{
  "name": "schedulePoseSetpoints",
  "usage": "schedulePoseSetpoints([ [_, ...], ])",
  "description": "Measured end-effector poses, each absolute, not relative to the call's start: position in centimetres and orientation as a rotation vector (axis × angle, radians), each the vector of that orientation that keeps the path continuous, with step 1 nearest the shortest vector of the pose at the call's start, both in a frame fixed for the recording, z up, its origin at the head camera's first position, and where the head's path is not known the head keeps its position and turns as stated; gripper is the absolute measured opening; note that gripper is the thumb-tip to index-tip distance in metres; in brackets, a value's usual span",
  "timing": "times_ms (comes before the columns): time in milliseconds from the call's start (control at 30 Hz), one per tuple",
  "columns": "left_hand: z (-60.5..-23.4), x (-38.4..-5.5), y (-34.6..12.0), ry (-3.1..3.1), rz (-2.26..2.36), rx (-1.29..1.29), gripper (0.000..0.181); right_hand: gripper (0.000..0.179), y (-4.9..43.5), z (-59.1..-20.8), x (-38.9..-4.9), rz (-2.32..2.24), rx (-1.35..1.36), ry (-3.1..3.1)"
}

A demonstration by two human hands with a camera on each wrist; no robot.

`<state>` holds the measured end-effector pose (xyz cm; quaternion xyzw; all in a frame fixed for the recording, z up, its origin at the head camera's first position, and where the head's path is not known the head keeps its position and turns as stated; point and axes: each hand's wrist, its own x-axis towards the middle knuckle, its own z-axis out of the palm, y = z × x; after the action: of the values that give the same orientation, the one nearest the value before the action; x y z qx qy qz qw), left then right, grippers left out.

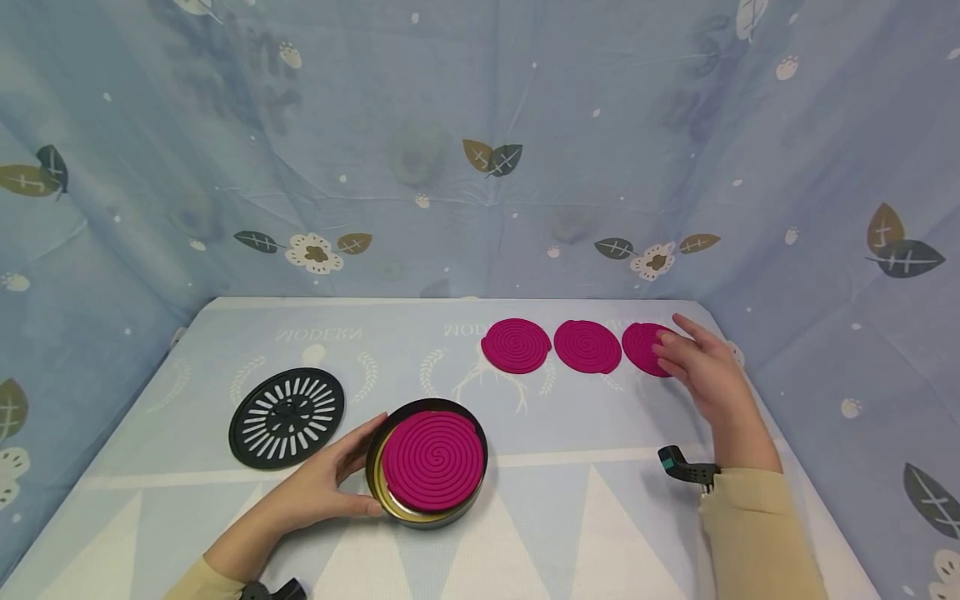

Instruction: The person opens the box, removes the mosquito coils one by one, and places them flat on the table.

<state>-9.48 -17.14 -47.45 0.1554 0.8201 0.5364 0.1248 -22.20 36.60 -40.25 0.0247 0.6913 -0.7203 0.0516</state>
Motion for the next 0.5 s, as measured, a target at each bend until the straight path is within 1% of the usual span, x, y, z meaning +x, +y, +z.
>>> schedulePoseSetpoints([
  [267,-47.1,-9.4,-17.0,2.387,1.555,0.443,0.118,0.069,34.5,-39.8,-22.1,-2.151,-0.133,2.107],
  [500,-47.1,-9.4,-17.0,2.384,1.557,0.44,0.118,0.066,31.9,-38.8,-22.0,-2.04,-0.236,2.198],
])
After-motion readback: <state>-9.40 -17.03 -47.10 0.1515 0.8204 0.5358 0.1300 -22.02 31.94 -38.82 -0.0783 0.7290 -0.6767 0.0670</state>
